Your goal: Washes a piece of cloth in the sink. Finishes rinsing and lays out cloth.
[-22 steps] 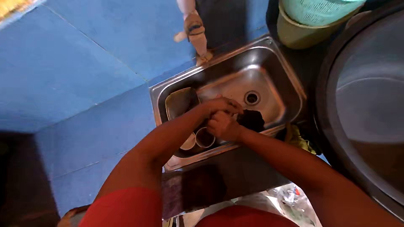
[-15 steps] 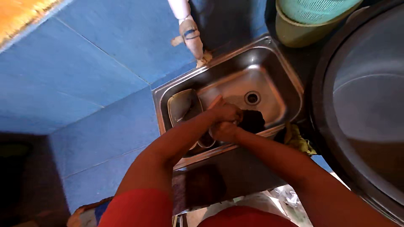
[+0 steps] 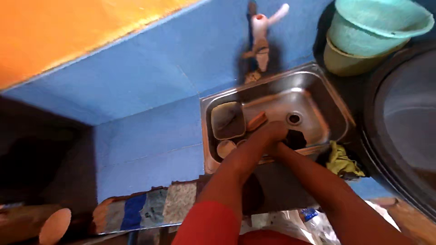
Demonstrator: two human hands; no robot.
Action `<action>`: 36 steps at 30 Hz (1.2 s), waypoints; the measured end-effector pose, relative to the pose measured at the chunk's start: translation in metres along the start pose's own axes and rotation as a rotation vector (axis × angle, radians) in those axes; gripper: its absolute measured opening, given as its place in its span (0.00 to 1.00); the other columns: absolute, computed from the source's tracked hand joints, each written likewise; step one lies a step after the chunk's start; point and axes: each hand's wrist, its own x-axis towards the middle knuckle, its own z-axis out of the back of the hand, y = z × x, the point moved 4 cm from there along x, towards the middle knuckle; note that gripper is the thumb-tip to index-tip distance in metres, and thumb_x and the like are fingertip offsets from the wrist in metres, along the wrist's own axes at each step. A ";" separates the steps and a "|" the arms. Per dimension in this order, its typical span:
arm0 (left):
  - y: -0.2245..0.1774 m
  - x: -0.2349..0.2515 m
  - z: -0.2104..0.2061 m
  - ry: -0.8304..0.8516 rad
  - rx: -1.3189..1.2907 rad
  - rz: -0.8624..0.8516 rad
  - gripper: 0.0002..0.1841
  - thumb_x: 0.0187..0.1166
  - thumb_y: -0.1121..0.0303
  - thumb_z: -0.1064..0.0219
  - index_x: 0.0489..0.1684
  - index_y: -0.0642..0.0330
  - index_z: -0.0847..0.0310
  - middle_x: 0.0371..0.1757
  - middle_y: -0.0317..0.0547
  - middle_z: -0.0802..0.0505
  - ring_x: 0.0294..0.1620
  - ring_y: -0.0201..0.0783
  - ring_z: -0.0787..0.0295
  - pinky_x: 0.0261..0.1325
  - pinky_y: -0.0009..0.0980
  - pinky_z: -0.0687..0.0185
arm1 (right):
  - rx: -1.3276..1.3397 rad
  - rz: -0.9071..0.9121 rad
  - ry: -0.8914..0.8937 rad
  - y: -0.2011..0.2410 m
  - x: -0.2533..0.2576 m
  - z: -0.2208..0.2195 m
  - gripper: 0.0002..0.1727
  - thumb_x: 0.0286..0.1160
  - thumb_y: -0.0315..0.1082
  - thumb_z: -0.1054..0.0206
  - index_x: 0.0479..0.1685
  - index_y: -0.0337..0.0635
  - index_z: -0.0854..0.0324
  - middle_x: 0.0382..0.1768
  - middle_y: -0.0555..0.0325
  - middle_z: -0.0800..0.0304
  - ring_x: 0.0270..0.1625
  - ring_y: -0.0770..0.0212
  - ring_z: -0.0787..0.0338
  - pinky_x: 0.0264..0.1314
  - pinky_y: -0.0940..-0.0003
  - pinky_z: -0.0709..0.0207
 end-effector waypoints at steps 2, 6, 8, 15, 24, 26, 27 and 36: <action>0.021 -0.020 0.009 -0.039 -0.140 0.013 0.14 0.85 0.66 0.36 0.56 0.69 0.13 0.60 0.63 0.09 0.68 0.60 0.14 0.73 0.61 0.24 | -0.324 0.378 0.011 0.019 -0.006 -0.019 0.21 0.88 0.39 0.40 0.67 0.31 0.19 0.65 0.35 0.14 0.71 0.40 0.16 0.77 0.41 0.28; 0.067 -0.115 0.004 -0.183 -0.961 0.088 0.26 0.96 0.57 0.53 0.84 0.67 0.31 0.81 0.57 0.20 0.84 0.45 0.28 0.90 0.42 0.42 | -0.492 0.996 -0.627 0.061 -0.039 -0.051 0.06 0.72 0.23 0.33 0.37 0.35 0.09 0.43 0.41 0.05 0.53 0.37 0.07 0.59 0.39 0.15; 0.066 -0.179 -0.016 -0.394 -1.179 0.273 0.20 0.96 0.61 0.52 0.78 0.58 0.28 0.68 0.53 0.15 0.66 0.44 0.17 0.71 0.44 0.22 | 0.042 0.780 -0.811 0.077 -0.054 -0.054 0.08 0.73 0.20 0.35 0.37 0.28 0.10 0.44 0.40 0.06 0.55 0.46 0.08 0.63 0.49 0.16; 0.105 -0.277 -0.116 -0.731 -1.091 0.123 0.27 0.90 0.55 0.40 0.84 0.59 0.29 0.72 0.60 0.14 0.68 0.50 0.12 0.72 0.50 0.17 | 1.491 0.182 -0.833 0.096 -0.055 -0.119 0.04 0.77 0.23 0.42 0.42 0.39 0.23 0.32 0.54 0.17 0.32 0.59 0.15 0.35 0.56 0.16; 0.095 -0.356 -0.102 -1.342 -0.250 -0.050 0.14 0.81 0.73 0.32 0.62 0.60 0.09 0.54 0.56 0.04 0.54 0.56 0.05 0.66 0.58 0.18 | 0.929 0.273 -0.445 0.110 -0.084 -0.177 0.27 0.91 0.44 0.44 0.83 0.40 0.34 0.72 0.46 0.21 0.69 0.56 0.18 0.70 0.57 0.22; 0.096 -0.362 -0.092 -1.299 -0.309 -0.106 0.14 0.83 0.74 0.35 0.61 0.64 0.10 0.46 0.60 0.05 0.44 0.56 0.06 0.53 0.49 0.11 | 0.756 0.444 -0.377 0.125 -0.095 -0.167 0.29 0.86 0.36 0.40 0.86 0.42 0.38 0.77 0.46 0.25 0.72 0.57 0.19 0.72 0.57 0.23; 0.098 -0.365 -0.088 -1.281 -0.336 -0.112 0.14 0.83 0.74 0.35 0.61 0.65 0.10 0.46 0.61 0.05 0.44 0.56 0.06 0.52 0.48 0.11 | 0.659 0.497 -0.333 0.136 -0.100 -0.163 0.30 0.83 0.34 0.37 0.85 0.43 0.36 0.73 0.47 0.20 0.66 0.58 0.15 0.68 0.57 0.19; 0.121 -0.394 -0.045 -1.171 -0.628 -0.069 0.27 0.80 0.62 0.28 0.76 0.64 0.20 0.65 0.56 0.08 0.66 0.43 0.11 0.73 0.43 0.19 | -0.141 0.840 -0.490 0.224 -0.131 -0.095 0.18 0.86 0.41 0.36 0.55 0.36 0.09 0.51 0.43 0.07 0.56 0.49 0.08 0.66 0.45 0.19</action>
